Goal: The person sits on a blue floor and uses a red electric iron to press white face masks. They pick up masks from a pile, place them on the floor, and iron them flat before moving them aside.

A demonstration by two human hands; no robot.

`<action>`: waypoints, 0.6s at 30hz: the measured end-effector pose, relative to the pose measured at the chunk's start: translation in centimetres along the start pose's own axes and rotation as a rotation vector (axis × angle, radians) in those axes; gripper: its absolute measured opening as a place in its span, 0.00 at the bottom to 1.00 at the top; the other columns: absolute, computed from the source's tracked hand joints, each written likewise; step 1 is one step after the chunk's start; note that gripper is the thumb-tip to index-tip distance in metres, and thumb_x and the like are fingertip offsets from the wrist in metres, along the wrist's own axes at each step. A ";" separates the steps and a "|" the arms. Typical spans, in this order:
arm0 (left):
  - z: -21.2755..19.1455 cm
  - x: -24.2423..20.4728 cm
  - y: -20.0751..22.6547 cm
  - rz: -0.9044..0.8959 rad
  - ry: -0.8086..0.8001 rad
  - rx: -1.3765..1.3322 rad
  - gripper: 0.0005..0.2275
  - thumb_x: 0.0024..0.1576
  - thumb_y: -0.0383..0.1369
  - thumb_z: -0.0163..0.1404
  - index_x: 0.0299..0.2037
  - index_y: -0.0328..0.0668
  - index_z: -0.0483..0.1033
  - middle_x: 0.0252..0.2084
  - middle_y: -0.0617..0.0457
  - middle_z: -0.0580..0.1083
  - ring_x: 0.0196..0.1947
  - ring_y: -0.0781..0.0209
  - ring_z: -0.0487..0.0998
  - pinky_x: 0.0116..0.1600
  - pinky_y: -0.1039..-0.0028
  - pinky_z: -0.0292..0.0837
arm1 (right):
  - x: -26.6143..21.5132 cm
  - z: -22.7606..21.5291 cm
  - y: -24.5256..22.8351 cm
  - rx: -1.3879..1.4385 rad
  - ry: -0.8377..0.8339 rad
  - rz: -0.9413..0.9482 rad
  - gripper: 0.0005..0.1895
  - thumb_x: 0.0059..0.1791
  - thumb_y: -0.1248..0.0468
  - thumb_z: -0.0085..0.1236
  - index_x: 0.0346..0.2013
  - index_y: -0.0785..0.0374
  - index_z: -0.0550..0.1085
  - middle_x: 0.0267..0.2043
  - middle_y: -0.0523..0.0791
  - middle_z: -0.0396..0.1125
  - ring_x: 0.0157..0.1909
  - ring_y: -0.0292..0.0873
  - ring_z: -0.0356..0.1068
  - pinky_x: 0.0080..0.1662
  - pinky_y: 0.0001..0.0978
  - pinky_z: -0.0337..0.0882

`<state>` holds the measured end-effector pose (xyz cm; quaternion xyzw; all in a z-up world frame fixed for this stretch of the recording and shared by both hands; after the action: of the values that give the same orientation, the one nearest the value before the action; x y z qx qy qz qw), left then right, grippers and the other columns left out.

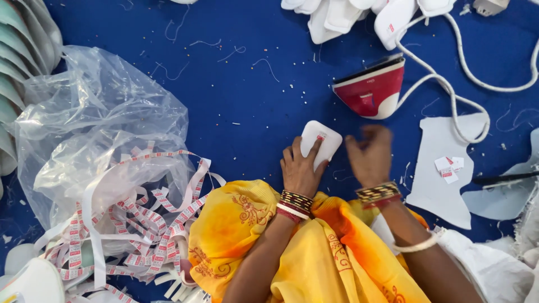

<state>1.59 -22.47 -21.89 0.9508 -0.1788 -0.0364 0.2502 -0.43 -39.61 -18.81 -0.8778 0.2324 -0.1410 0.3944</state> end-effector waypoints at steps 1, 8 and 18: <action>0.1 -0.1 -0.1 0.002 -0.009 0.011 0.25 0.53 0.44 0.60 0.63 0.61 0.73 0.66 0.43 0.62 0.55 0.41 0.65 0.55 0.54 0.65 | -0.4 -0.4 1.4 0.028 0.117 0.134 0.25 0.45 0.60 0.70 0.49 0.69 0.67 0.44 0.53 0.64 0.40 0.51 0.69 0.41 0.39 0.71; 0.0 -0.2 0.1 0.014 0.007 0.026 0.25 0.54 0.43 0.59 0.65 0.62 0.72 0.65 0.42 0.61 0.56 0.41 0.64 0.55 0.53 0.65 | 6.4 -3.0 1.6 -0.441 0.207 -0.532 0.16 0.49 0.61 0.69 0.47 0.65 0.76 0.50 0.52 0.68 0.48 0.53 0.69 0.49 0.43 0.70; 0.0 0.1 0.0 0.011 0.009 -0.012 0.28 0.51 0.42 0.61 0.65 0.64 0.71 0.65 0.44 0.61 0.56 0.41 0.65 0.55 0.52 0.65 | 6.4 -2.4 -7.0 -0.590 -0.370 -0.268 0.33 0.47 0.37 0.61 0.39 0.69 0.79 0.30 0.58 0.74 0.30 0.59 0.76 0.34 0.48 0.75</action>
<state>1.66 -22.46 -21.85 0.9485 -0.1827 -0.0320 0.2568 6.03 -40.35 -11.49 -0.9870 0.0710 0.0428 0.1379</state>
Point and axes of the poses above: each hand's wrist, its own x-axis towards the middle knuckle, its own z-axis out of the palm, y = z × x, the point moved 2 cm from there along x, towards the middle knuckle
